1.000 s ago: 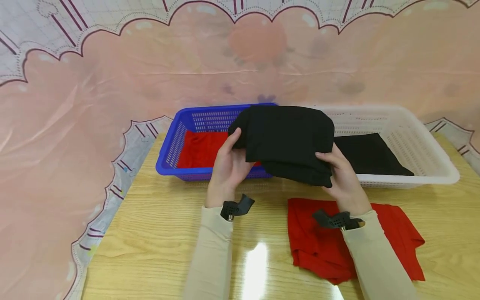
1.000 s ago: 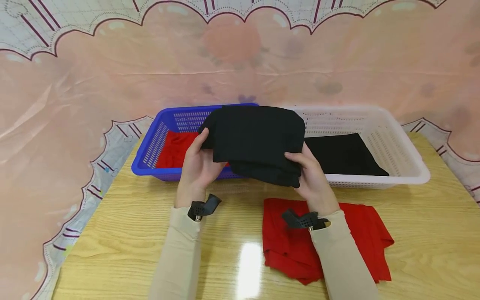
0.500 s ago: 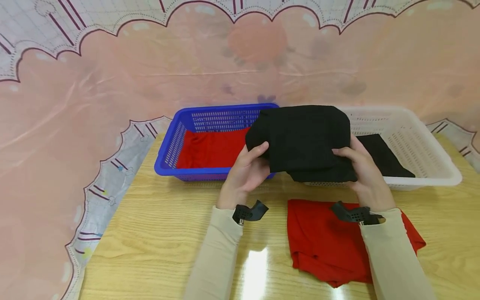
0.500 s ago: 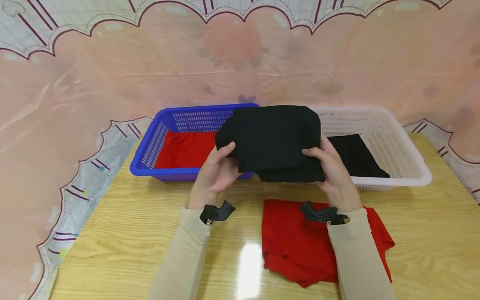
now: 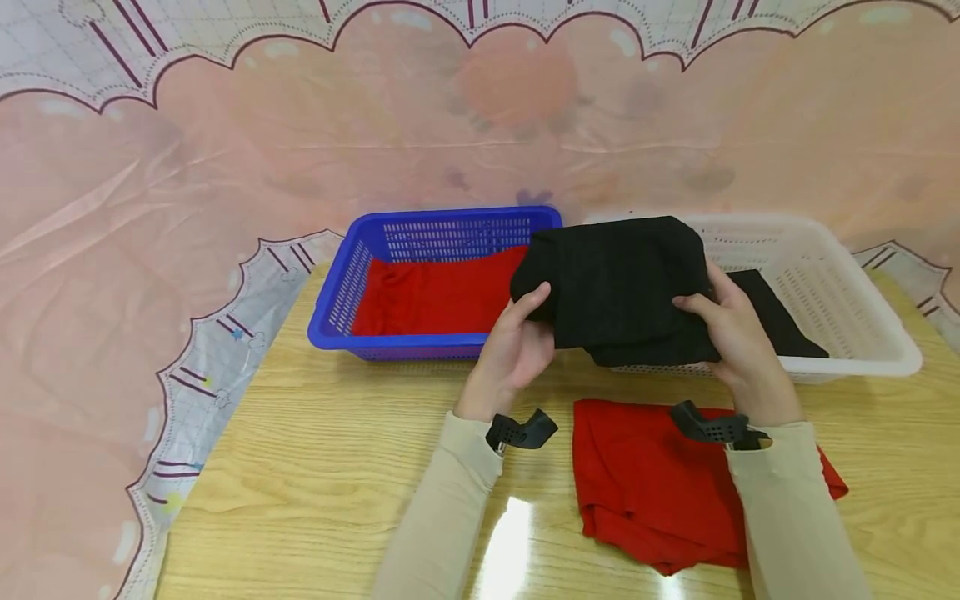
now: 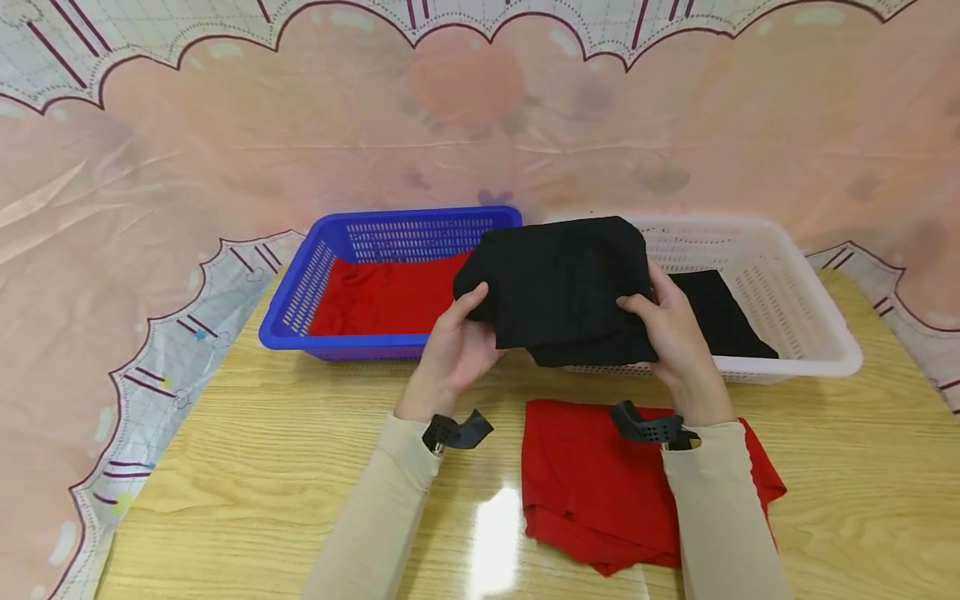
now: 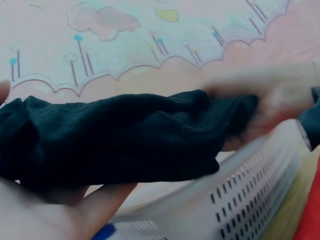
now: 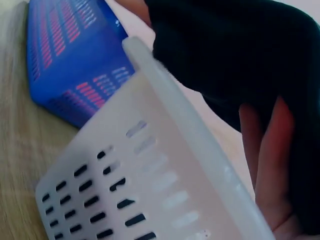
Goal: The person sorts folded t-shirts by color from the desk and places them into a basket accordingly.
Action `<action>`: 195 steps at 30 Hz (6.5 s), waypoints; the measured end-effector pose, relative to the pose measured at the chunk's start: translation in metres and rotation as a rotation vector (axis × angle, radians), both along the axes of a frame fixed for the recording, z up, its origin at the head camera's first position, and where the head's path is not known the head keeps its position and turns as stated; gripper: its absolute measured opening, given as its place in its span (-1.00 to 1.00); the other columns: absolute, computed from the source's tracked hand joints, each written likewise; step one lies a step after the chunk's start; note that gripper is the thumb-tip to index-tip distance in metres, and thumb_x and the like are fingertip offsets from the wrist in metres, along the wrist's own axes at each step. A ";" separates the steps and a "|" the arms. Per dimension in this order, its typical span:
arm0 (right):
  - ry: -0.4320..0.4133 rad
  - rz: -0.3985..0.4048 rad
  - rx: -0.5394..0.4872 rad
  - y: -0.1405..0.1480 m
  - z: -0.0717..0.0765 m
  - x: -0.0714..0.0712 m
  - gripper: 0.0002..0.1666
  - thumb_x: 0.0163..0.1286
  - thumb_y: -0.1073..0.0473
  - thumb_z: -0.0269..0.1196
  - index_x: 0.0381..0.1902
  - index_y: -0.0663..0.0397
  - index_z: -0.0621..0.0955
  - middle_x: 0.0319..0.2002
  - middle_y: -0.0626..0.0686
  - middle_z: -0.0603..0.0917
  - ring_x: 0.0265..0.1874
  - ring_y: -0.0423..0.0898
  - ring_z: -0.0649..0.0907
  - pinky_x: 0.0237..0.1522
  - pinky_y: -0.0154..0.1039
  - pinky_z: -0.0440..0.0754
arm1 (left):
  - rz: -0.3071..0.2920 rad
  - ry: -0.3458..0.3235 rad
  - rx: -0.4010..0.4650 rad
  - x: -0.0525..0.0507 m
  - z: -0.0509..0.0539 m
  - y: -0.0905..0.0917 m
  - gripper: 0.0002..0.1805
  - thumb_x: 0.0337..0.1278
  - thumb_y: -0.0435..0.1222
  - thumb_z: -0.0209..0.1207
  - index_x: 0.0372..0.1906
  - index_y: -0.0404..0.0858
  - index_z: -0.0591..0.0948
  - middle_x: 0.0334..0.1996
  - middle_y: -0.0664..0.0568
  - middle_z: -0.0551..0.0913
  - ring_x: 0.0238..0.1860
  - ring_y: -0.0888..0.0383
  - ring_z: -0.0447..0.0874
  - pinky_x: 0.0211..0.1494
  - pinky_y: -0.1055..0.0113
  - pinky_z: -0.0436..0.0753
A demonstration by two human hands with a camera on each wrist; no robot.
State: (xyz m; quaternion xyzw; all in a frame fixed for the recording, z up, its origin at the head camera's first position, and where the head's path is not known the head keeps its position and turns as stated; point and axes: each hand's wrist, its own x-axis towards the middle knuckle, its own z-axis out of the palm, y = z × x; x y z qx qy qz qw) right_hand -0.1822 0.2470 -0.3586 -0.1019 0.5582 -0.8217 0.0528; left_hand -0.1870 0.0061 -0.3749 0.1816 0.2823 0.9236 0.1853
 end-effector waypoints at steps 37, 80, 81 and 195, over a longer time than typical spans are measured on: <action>0.191 -0.097 -0.308 0.045 -0.014 -0.002 -0.46 0.28 0.57 -0.09 0.23 0.33 0.27 0.19 0.23 0.32 -0.17 0.06 0.61 -0.27 -0.19 0.58 | 0.080 -0.024 -0.154 -0.026 0.003 0.037 -0.44 0.21 -0.28 -0.05 0.25 0.23 0.14 0.18 0.14 0.29 0.15 0.09 0.28 0.09 0.04 0.31; -0.033 -0.594 0.709 0.054 -0.019 -0.004 -0.56 0.33 0.34 -0.14 0.00 -0.06 0.57 0.22 -0.13 0.29 0.23 -0.20 0.13 0.27 -0.07 0.06 | 0.031 0.057 -0.756 -0.053 0.011 0.069 -0.66 0.29 -0.19 -0.08 0.12 -0.13 0.43 0.11 0.15 0.35 0.09 0.18 0.35 0.17 -0.01 0.30; -0.037 -0.600 0.713 0.054 -0.019 -0.003 -0.56 0.33 0.34 -0.14 0.00 -0.07 0.57 0.22 -0.14 0.29 0.24 -0.20 0.12 0.27 -0.07 0.04 | 0.028 0.059 -0.750 -0.053 0.011 0.069 -0.64 0.28 -0.16 -0.08 0.13 -0.14 0.42 0.11 0.14 0.36 0.10 0.18 0.35 0.17 0.00 0.30; 0.158 -0.487 0.073 0.049 -0.022 0.007 -0.62 0.27 0.21 0.12 -0.03 0.39 0.50 -0.18 0.22 0.57 -0.28 0.04 0.58 -0.17 -0.34 0.56 | 0.006 0.351 -0.611 -0.014 0.016 0.051 -0.57 0.32 -0.16 -0.15 0.07 -0.42 0.39 -0.04 -0.18 0.51 0.00 -0.05 0.47 0.05 0.14 0.46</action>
